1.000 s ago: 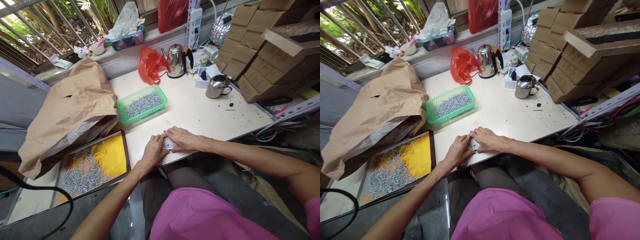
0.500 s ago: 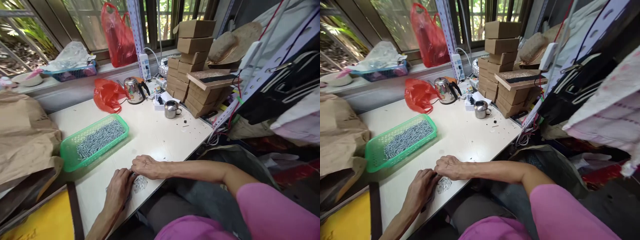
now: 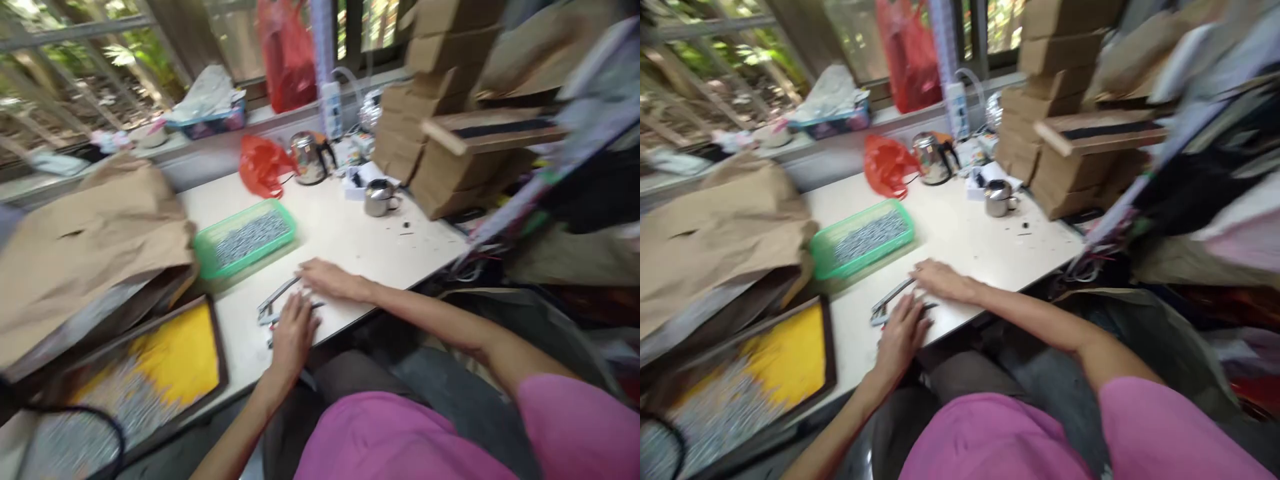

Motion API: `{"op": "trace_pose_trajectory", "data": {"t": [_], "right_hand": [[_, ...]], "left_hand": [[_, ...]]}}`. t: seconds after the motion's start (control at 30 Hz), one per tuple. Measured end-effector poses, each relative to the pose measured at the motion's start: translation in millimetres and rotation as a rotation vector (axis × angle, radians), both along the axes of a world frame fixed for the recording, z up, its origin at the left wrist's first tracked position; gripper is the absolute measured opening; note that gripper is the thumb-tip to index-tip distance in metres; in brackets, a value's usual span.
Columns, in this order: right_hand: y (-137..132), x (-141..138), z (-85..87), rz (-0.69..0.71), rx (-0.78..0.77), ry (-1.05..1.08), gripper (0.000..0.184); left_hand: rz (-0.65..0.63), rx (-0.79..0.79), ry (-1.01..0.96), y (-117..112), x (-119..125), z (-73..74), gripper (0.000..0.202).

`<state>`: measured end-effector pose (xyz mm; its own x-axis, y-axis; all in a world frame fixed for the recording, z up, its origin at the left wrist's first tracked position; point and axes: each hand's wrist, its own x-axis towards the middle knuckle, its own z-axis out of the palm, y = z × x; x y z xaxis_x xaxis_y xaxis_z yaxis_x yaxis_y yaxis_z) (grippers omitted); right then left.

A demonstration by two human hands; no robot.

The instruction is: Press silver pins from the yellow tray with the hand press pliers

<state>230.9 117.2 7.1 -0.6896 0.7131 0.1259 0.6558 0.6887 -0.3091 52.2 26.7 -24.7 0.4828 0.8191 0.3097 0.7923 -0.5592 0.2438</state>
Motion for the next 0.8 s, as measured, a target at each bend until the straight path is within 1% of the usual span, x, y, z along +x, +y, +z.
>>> {"op": "trace_pose_trajectory", "data": {"t": [0.03,0.07,0.13,0.2,0.3,0.37,0.4,0.43,0.5,0.53,0.57,0.63,0.67,0.7,0.73,0.77,0.8], "right_hand": [[3.5,-2.3,-3.6,-0.058,-0.004,-0.022,0.028],[8.8,-5.5,-7.7,-0.078,-0.002,-0.055,0.027],[23.3,-13.4,-14.5,-0.058,0.015,-0.119,0.021],[39.3,-20.5,-16.1,-0.024,0.024,-0.169,0.019],[54.7,-28.7,-7.2,-0.033,0.035,-0.209,0.018],[51.9,-36.3,3.1,-0.039,0.06,-0.209,0.018],[45.8,-41.9,8.4,0.0,0.072,-0.198,0.018],[37.0,-48.5,13.0,0.074,0.08,-0.181,0.018],[13.9,-63.2,18.2,0.297,0.068,-0.152,0.017],[1.8,-70.2,17.9,0.407,0.055,-0.153,0.016],[-9.4,-76.3,15.6,0.486,0.041,-0.162,0.015],[-25.9,-86.1,5.5,0.568,0.04,-0.162,0.015],[-30.6,-89.9,-1.1,0.596,0.042,-0.149,0.015],[-33.4,-93.3,-7.7,0.619,0.05,-0.13,0.017],[-34.8,-96.3,-13.7,0.636,0.06,-0.116,0.018],[-35.5,-98.6,-18.4,0.653,0.069,-0.102,0.019],[-35.9,-100.0,-21.5,0.668,0.073,-0.085,0.021]], "left_hand": [[-0.003,-0.034,0.0,-8.0,6.5,-1.2,0.036],[0.005,-0.061,-0.001,-14.0,12.1,-2.4,0.039],[0.042,-0.117,-0.012,-21.4,19.8,-3.8,0.044],[0.063,-0.152,-0.042,-25.6,22.9,-3.0,0.047],[0.056,-0.181,-0.095,-27.7,22.4,-0.5,0.05],[0.048,-0.199,-0.123,-27.1,21.4,0.2,0.053],[0.044,-0.203,-0.137,-27.4,21.1,0.6,0.054],[0.037,-0.204,-0.153,-28.9,21.0,1.4,0.054],[0.005,-0.197,-0.186,-37.2,19.9,5.2,0.051],[-0.023,-0.191,-0.196,-43.9,18.1,8.2,0.046],[-0.056,-0.184,-0.2,-52.0,14.8,11.9,0.04],[-0.097,-0.151,-0.18,-69.0,1.0,20.5,0.028],[-0.074,-0.121,-0.158,-76.3,-10.9,25.0,0.024],[-0.004,-0.084,-0.13,-81.7,-26.8,29.6,0.021],[0.109,-0.043,-0.097,-85.0,-46.8,34.1,0.02],[0.256,-0.003,-0.059,-86.1,-70.3,38.4,0.02],[0.431,0.024,-0.02,-85.0,-96.3,42.5,0.021]]}}
